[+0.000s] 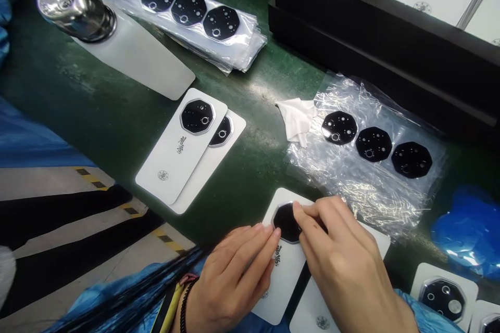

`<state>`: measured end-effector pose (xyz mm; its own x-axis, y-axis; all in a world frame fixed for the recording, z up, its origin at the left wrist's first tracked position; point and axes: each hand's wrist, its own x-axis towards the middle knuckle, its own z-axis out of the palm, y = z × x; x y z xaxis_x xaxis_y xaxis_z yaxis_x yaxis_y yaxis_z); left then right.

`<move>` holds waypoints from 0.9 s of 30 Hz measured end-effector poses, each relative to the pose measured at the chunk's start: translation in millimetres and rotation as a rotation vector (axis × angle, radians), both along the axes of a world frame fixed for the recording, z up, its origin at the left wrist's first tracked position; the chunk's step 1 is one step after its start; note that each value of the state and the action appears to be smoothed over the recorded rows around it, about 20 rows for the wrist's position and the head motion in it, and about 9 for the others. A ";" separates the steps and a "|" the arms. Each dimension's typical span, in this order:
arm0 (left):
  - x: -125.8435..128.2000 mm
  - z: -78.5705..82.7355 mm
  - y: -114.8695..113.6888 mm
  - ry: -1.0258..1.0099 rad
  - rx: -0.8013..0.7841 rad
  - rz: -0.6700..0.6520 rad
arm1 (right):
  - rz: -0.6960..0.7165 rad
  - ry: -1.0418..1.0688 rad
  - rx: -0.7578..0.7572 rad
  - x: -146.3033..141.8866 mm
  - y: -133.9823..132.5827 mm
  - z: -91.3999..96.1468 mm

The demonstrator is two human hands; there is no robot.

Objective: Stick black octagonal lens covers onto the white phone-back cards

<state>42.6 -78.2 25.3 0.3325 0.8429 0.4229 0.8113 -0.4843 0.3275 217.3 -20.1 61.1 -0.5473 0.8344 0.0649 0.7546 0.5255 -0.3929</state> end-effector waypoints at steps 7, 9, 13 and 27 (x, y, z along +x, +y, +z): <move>-1.9 -1.8 -0.8 0.017 -0.009 -0.035 | 0.201 -0.155 0.332 -8.6 7.8 8.5; -2.7 -0.9 -0.7 0.034 0.020 -0.059 | 0.213 -0.133 0.320 -7.8 11.2 12.0; -3.7 2.2 -0.4 0.037 0.017 -0.090 | 0.095 0.043 0.128 1.6 16.9 14.6; -7.5 8.2 -5.3 -0.154 -0.050 -0.006 | -0.224 0.350 -0.576 5.5 13.2 40.2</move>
<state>35.1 -83.5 33.5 0.2716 0.8626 0.4267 0.7468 -0.4686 0.4719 222.8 -6.9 101.3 -0.3866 0.8787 -0.2801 0.5989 0.0082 -0.8008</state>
